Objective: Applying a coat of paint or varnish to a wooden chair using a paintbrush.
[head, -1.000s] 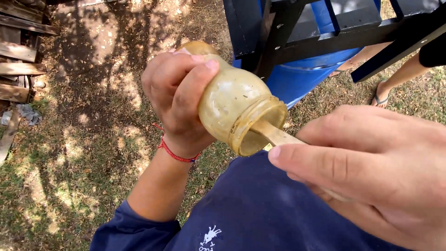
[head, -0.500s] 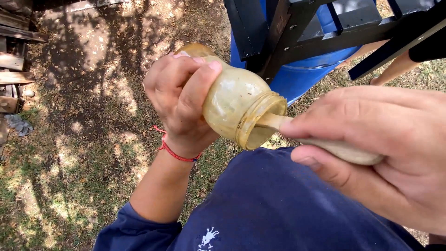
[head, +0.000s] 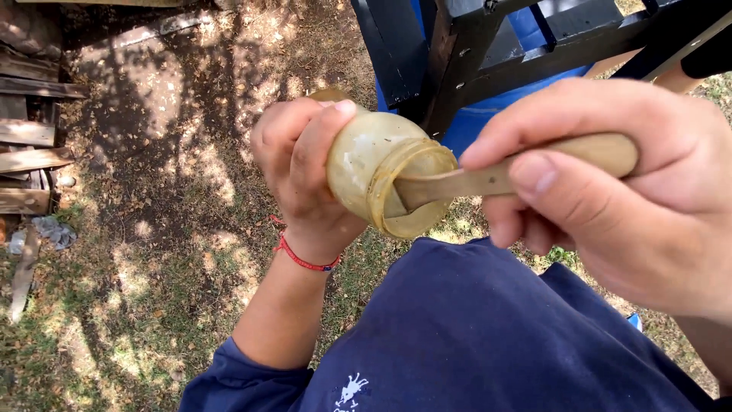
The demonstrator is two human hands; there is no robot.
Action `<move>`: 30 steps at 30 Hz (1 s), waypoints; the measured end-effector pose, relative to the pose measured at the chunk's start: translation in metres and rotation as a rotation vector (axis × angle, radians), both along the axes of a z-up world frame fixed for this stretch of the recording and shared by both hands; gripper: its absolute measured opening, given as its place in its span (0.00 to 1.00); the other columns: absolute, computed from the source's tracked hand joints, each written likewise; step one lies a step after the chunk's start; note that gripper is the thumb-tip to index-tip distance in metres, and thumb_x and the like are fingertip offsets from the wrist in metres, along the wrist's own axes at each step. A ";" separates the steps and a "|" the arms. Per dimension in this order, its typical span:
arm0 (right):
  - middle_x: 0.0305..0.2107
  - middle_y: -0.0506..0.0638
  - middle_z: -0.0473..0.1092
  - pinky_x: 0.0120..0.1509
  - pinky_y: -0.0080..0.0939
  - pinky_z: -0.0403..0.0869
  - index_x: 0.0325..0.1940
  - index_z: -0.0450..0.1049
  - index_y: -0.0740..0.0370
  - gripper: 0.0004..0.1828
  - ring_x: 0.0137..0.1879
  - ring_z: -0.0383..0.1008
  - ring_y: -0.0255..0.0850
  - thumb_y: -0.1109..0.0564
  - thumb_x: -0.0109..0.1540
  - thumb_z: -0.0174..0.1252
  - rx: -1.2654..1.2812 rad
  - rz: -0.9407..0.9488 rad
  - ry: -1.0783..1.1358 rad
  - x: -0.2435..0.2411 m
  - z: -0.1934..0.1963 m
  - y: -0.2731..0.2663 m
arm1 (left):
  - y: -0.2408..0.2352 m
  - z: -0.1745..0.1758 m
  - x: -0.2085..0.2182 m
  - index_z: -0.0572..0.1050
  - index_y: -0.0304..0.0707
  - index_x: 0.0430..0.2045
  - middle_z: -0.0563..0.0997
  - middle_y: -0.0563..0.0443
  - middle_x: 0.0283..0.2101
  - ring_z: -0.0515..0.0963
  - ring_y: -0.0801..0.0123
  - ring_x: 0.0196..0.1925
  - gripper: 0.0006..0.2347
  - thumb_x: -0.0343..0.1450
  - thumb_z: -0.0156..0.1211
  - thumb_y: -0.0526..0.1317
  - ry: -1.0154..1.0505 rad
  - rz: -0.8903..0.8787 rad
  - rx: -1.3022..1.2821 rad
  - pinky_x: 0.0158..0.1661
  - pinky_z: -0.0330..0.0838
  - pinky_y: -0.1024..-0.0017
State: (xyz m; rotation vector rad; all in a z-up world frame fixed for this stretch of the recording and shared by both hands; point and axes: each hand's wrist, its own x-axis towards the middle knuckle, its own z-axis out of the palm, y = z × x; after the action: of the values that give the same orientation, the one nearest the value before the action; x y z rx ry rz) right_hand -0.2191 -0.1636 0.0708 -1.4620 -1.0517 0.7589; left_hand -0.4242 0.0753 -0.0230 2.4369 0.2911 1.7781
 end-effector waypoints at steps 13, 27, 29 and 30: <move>0.27 0.54 0.80 0.31 0.29 0.79 0.45 0.71 0.66 0.12 0.29 0.82 0.37 0.60 0.58 0.57 -0.008 -0.037 -0.295 -0.080 0.022 0.042 | 0.002 0.000 0.009 0.68 0.42 0.47 0.69 0.50 0.45 0.71 0.59 0.43 0.12 0.76 0.51 0.48 -0.071 -0.012 0.074 0.45 0.72 0.59; 0.33 0.51 0.74 0.43 0.42 0.74 0.49 0.71 0.63 0.16 0.35 0.75 0.45 0.52 0.61 0.56 0.124 0.191 -0.742 -0.086 0.016 0.044 | 0.001 0.003 0.010 0.70 0.42 0.43 0.69 0.51 0.43 0.67 0.59 0.46 0.13 0.78 0.44 0.50 -0.082 0.001 0.142 0.41 0.76 0.60; 0.33 0.51 0.75 0.43 0.39 0.75 0.47 0.73 0.62 0.15 0.35 0.77 0.43 0.52 0.60 0.57 0.130 0.144 -0.750 -0.086 0.019 0.043 | 0.002 0.001 0.009 0.70 0.41 0.43 0.68 0.49 0.43 0.68 0.58 0.45 0.15 0.78 0.44 0.53 -0.059 0.020 0.136 0.41 0.75 0.58; 0.33 0.51 0.75 0.43 0.39 0.75 0.47 0.73 0.62 0.15 0.35 0.77 0.43 0.52 0.60 0.57 0.131 0.146 -0.748 -0.086 0.020 0.043 | 0.002 0.001 0.008 0.70 0.41 0.43 0.68 0.49 0.43 0.68 0.58 0.45 0.15 0.78 0.44 0.53 -0.058 0.022 0.136 0.41 0.75 0.58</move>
State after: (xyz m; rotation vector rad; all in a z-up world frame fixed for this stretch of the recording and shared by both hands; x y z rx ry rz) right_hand -0.3054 -0.1210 0.0905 -1.6006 -1.7479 0.2131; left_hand -0.4157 0.0772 -0.0222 2.4749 0.1990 1.9347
